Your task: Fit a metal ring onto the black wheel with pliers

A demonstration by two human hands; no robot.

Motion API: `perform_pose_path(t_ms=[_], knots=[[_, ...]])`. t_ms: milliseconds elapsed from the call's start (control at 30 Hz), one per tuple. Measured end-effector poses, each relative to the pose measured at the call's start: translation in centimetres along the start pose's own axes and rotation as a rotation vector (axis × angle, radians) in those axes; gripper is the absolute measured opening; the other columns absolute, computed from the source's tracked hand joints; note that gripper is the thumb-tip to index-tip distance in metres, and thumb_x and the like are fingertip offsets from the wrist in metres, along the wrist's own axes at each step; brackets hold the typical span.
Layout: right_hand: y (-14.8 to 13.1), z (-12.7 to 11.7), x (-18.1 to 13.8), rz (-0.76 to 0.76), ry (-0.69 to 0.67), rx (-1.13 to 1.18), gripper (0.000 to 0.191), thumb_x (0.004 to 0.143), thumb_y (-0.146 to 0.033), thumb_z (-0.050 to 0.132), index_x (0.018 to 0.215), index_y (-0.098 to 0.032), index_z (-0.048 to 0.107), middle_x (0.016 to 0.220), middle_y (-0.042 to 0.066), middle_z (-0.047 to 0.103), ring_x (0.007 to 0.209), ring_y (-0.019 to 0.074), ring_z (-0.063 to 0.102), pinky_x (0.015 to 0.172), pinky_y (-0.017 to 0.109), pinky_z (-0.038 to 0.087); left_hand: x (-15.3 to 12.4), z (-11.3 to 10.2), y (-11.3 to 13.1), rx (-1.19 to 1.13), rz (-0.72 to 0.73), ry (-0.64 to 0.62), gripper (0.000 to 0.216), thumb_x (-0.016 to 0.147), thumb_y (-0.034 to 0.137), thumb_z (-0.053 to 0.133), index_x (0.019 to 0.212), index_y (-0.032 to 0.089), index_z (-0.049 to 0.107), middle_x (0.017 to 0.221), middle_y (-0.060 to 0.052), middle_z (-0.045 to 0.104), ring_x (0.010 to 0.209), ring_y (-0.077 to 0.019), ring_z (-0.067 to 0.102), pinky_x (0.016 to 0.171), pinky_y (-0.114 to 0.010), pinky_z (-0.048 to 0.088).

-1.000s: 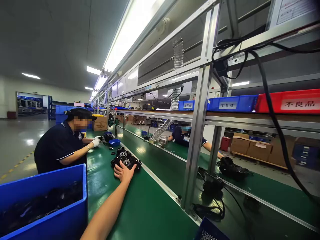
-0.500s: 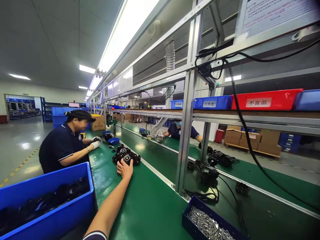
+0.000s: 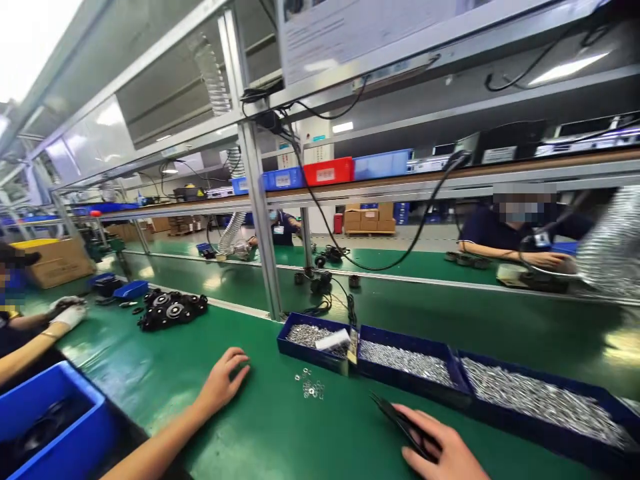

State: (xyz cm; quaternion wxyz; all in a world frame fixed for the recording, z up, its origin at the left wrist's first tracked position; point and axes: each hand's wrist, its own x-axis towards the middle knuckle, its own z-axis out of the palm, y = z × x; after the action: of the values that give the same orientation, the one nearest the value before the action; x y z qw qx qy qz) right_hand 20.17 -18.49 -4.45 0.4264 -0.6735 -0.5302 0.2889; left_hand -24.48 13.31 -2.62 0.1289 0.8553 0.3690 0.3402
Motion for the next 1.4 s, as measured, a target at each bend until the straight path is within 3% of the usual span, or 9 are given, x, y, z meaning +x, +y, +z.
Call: perform_pose_path(t_ms=[133,233,400,600,933,1067,1167,1300,1400], knots=[[-0.9,0.2,0.3,-0.065,0.001,-0.032,0.063,0.086,-0.037,0.065,0.148,-0.024,0.064,0.122,0.009,0.067,0.103,0.0246,0.067,0.098,0.034,0.057,1.1,3.6,6.9,-0.055,0.105,-0.231,0.025,0.099,0.034,0.057,0.108,0.024,0.078,0.106,-0.007,0.071,0.093,-0.0223,0.068,0.085,-0.032,0.056],[-0.7,0.5,0.4,-0.107,0.004,-0.044,0.061,0.085,-0.031,0.064,0.147,-0.025,0.065,0.109,0.006,0.066,0.096,0.0228,0.065,0.092,0.033,0.056,2.7,5.1,9.3,-0.027,0.094,-0.317,0.023,0.092,0.023,0.061,0.105,0.023,0.080,0.102,-0.007,0.073,0.092,-0.0244,0.069,0.085,-0.034,0.055],[-0.3,0.7,0.4,-0.126,0.023,-0.087,0.061,0.081,-0.027,0.066,0.142,-0.028,0.069,0.096,0.004,0.060,0.087,0.0228,0.062,0.083,0.033,0.055,4.4,6.0,10.3,0.049,0.070,-0.392,0.030,0.085,0.019,0.064,0.110,0.020,0.081,0.105,-0.009,0.075,0.096,-0.0296,0.069,0.092,-0.040,0.055],[-0.6,0.8,0.4,-0.132,0.036,-0.101,0.060,0.080,-0.024,0.065,0.140,-0.028,0.070,0.095,0.003,0.058,0.085,0.0216,0.060,0.079,0.032,0.051,4.4,6.3,11.8,0.051,0.152,-0.402,0.041,0.097,0.019,0.051,0.129,0.020,0.076,0.113,-0.011,0.069,0.105,-0.0263,0.067,0.098,-0.037,0.054],[-2.0,0.6,0.4,-0.183,0.056,-0.157,0.060,0.075,-0.018,0.068,0.134,-0.030,0.073,0.086,-0.002,0.057,0.078,0.0174,0.056,0.071,0.029,0.043,4.1,8.3,13.0,0.098,0.205,-0.400,0.042,0.104,0.043,0.053,0.128,0.021,0.079,0.109,-0.014,0.057,0.105,-0.0311,0.062,0.101,-0.045,0.052],[-2.4,0.5,0.4,-0.196,0.078,-0.180,0.063,0.069,-0.015,0.070,0.130,-0.032,0.075,0.082,-0.004,0.056,0.072,0.0149,0.051,0.066,0.027,0.037,3.8,10.1,14.8,0.139,0.227,-0.380,0.047,0.104,0.043,0.050,0.132,0.016,0.077,0.109,-0.018,0.057,0.106,-0.0376,0.059,0.098,-0.052,0.052],[-2.2,0.4,0.4,-0.194,0.086,-0.171,0.064,0.069,-0.016,0.071,0.131,-0.030,0.075,0.082,-0.003,0.057,0.071,0.0145,0.050,0.065,0.026,0.036,2.8,11.0,16.8,0.130,0.279,-0.405,0.047,0.103,0.043,0.052,0.137,0.020,0.074,0.113,-0.017,0.059,0.107,-0.0365,0.059,0.098,-0.051,0.052],[-1.6,0.2,0.6,-0.176,0.085,-0.129,0.063,0.071,-0.018,0.070,0.133,-0.026,0.074,0.087,-0.001,0.059,0.071,0.0148,0.052,0.065,0.026,0.040,2.1,10.7,18.0,0.084,0.354,-0.442,0.042,0.104,0.040,0.052,0.135,0.025,0.075,0.115,-0.014,0.061,0.107,-0.0320,0.060,0.097,-0.046,0.054],[-1.3,-0.1,0.5,-0.167,0.079,-0.103,0.062,0.073,-0.019,0.069,0.134,-0.025,0.074,0.089,0.000,0.059,0.074,0.0159,0.054,0.068,0.027,0.043,2.4,9.7,17.1,0.052,0.361,-0.433,0.042,0.106,0.036,0.046,0.132,0.023,0.077,0.115,-0.015,0.062,0.107,-0.0316,0.059,0.099,-0.048,0.054]])
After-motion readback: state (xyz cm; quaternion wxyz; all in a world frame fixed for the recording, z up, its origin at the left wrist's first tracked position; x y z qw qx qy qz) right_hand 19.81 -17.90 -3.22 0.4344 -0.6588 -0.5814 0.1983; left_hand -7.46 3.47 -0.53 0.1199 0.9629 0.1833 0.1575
